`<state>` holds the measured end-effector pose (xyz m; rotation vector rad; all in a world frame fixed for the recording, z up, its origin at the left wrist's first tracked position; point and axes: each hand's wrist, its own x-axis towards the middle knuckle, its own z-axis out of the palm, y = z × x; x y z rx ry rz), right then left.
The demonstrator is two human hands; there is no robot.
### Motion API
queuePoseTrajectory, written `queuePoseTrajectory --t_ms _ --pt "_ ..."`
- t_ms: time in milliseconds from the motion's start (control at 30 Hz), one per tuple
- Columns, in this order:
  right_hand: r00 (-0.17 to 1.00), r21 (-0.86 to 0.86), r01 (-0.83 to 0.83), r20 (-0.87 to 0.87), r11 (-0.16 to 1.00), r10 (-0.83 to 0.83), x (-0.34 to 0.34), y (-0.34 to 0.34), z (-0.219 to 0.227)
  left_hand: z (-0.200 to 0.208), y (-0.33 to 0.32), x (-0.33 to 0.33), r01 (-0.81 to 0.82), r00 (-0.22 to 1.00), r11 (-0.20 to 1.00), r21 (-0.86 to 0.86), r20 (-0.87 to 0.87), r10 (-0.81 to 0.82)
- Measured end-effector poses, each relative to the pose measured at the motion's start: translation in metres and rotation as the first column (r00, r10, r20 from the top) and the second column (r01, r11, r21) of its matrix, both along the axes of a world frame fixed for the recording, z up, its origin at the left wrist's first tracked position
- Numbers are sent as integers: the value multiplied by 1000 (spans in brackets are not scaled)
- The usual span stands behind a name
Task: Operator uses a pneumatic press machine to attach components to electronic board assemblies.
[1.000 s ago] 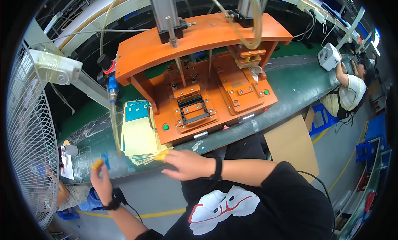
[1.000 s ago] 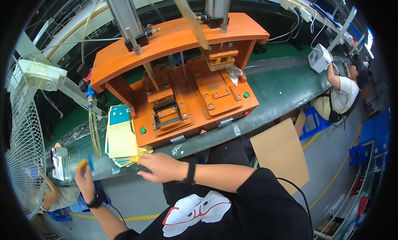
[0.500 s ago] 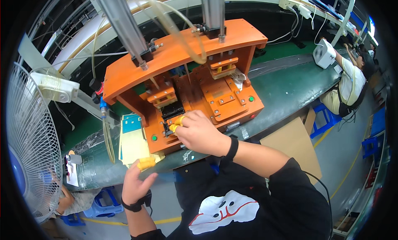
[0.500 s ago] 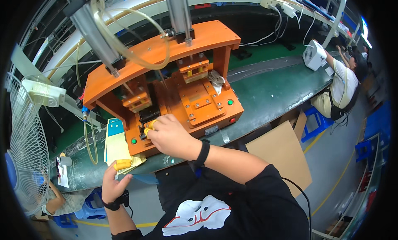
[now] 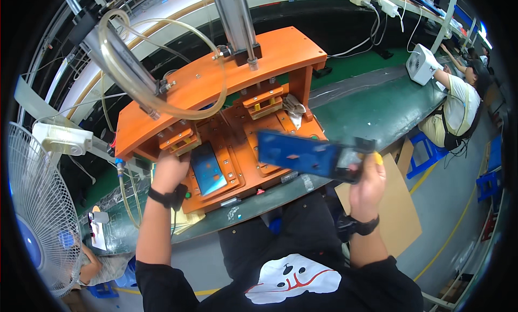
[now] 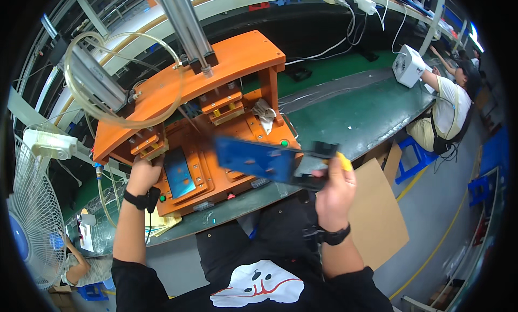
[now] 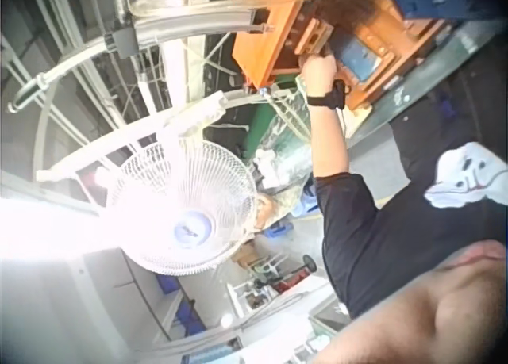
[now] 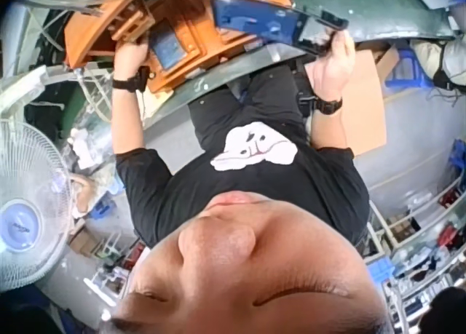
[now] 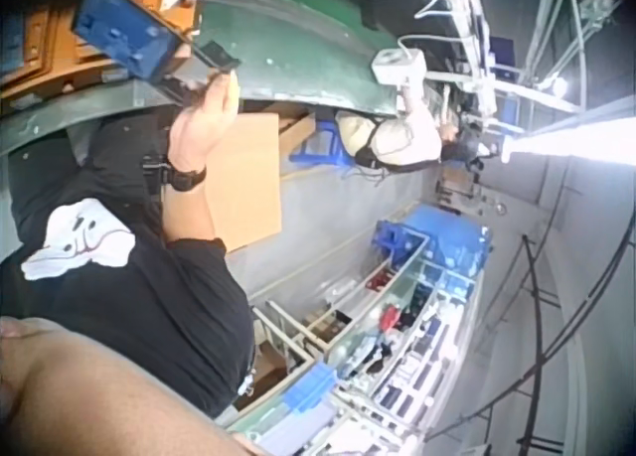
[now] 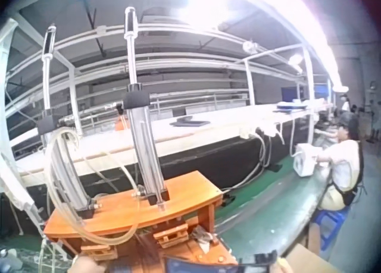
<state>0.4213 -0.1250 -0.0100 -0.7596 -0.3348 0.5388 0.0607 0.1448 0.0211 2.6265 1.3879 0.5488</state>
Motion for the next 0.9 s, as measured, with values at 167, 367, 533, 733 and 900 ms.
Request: queuePoseTrajectory --t_ms 167,367,533,733,900 --pt "942 39 14 -336 999 0 79 -60 -73 -32 75 -16 103 991 978 180 -99 -86" --pt "855 -28 187 -487 982 -177 135 -59 -127 -74 112 -32 97 992 946 310 -106 -67" --pt "923 67 180 -358 981 -145 194 -4 -148 -46 72 -24 225 788 878 -423 609 91" --pt "896 -68 261 -354 963 -268 260 123 -156 -30 64 4 226 868 600 767 -438 234" --pt "821 -217 435 -302 874 -484 292 233 -138 -14 54 8 85 887 872 483 -435 154"
